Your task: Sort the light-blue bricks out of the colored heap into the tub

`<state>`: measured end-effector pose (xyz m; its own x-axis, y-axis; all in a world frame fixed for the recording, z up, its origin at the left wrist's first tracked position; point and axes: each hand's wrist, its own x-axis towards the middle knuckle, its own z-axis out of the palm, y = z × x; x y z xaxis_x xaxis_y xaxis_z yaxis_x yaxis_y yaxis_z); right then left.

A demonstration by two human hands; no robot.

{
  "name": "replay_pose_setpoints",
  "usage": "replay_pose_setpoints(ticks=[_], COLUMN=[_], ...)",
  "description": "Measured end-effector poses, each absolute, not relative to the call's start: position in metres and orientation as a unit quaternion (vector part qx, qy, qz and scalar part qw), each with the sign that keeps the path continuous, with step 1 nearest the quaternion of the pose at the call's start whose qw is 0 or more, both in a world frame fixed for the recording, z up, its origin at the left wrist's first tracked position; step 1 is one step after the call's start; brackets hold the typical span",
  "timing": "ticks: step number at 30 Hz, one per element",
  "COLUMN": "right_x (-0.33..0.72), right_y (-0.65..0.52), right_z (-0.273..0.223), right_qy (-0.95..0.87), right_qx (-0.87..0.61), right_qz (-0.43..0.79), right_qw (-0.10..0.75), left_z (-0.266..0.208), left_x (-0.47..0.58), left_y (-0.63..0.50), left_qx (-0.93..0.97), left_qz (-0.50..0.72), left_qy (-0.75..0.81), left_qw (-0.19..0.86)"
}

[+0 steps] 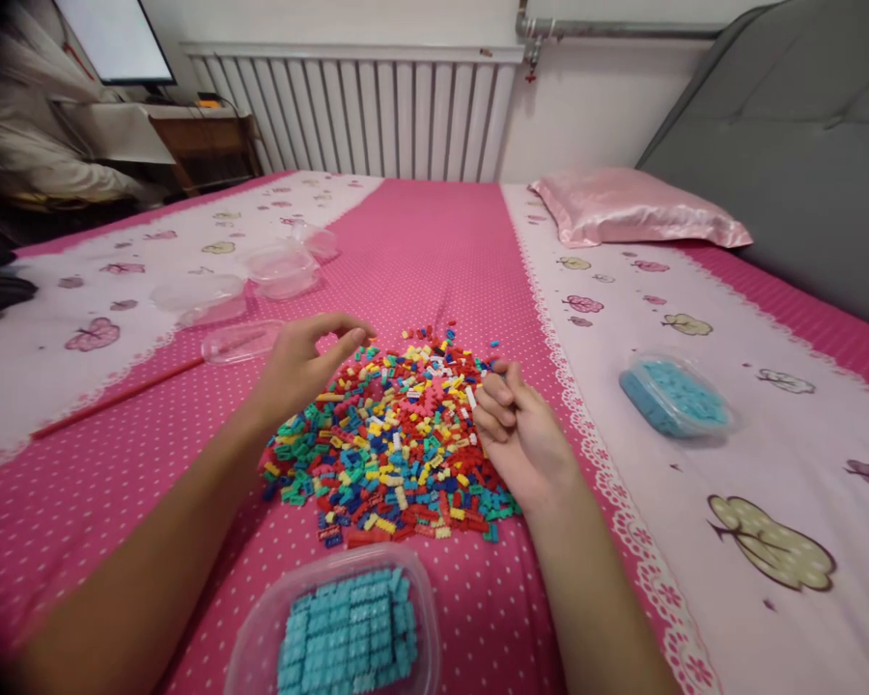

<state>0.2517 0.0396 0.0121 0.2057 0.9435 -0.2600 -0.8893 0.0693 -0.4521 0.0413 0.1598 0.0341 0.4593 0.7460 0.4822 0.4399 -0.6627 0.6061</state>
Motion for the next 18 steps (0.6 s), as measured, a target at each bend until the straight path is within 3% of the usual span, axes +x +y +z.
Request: replay_pose_setpoints(ticks=[7, 12, 18], right_x=[0.264, 0.257, 0.251], right_y=[0.043, 0.046, 0.044], right_z=[0.004, 0.0, 0.0], right_qy=[-0.058, -0.039, -0.023], right_qx=[-0.256, -0.258, -0.256], right_qz=[0.618, 0.639, 0.66], right_qw=[0.741, 0.723, 0.706], left_z=[0.031, 0.003, -0.009], left_x=[-0.013, -0.021, 0.013], left_y=[0.092, 0.087, 0.114], left_qx=[0.772, 0.876, 0.904], left_qz=[0.466, 0.251, 0.169], left_qy=[0.39, 0.403, 0.389], left_qw=[0.185, 0.087, 0.06])
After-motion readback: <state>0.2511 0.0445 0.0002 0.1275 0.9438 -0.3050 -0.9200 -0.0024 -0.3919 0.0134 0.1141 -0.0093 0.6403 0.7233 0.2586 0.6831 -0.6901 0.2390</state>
